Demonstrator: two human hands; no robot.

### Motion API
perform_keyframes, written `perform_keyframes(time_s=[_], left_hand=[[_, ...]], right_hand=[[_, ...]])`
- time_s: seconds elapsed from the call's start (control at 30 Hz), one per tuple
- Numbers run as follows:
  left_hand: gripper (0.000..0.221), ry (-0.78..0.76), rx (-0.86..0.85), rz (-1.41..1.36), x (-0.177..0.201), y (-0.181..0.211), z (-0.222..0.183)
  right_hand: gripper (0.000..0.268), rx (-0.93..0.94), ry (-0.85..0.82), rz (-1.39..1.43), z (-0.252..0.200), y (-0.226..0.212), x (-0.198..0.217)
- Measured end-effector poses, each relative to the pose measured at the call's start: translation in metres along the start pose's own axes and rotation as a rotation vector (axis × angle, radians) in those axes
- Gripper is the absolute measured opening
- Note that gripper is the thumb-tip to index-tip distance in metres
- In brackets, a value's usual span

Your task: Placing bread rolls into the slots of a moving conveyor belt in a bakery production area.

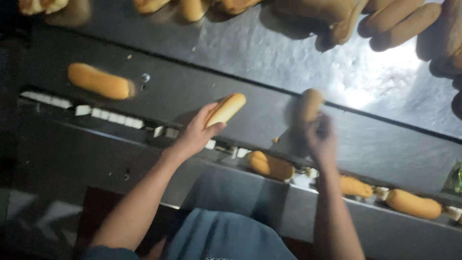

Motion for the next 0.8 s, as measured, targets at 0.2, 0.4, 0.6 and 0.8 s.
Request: perform_keyframes(time_s=[0.2, 0.4, 0.6, 0.8], left_hand=[[0.06, 0.091, 0.159, -0.361, 0.09, -0.064, -0.078], [0.067, -0.013, -0.125, 0.351, 0.177, -0.034, -0.099], [0.052, -0.189, -0.178, 0.786, 0.109, -0.089, -0.049], [0.057, -0.234, -0.218, 0.476, 0.087, -0.034, -0.04]], right_hand=[[0.056, -0.08, -0.509, 0.062, -0.104, -0.069, -0.086], [0.043, 0.311, -0.72, -0.191, -0.132, -0.114, -0.1], [0.034, 0.509, -0.611, -0.473, -0.129, -0.044, -0.11], [0.035, 0.152, -0.392, -0.373, -0.086, 0.001, -0.014]])
Point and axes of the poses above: each hand's wrist, its own z-axis towards the middle knuckle, its own x-axis out of the back of the hand, y = z × x, the point moved 9 cm from there along z, towards the middle knuckle, and after that the axes turned 2 degrees about -x, right-handed, at the moved point
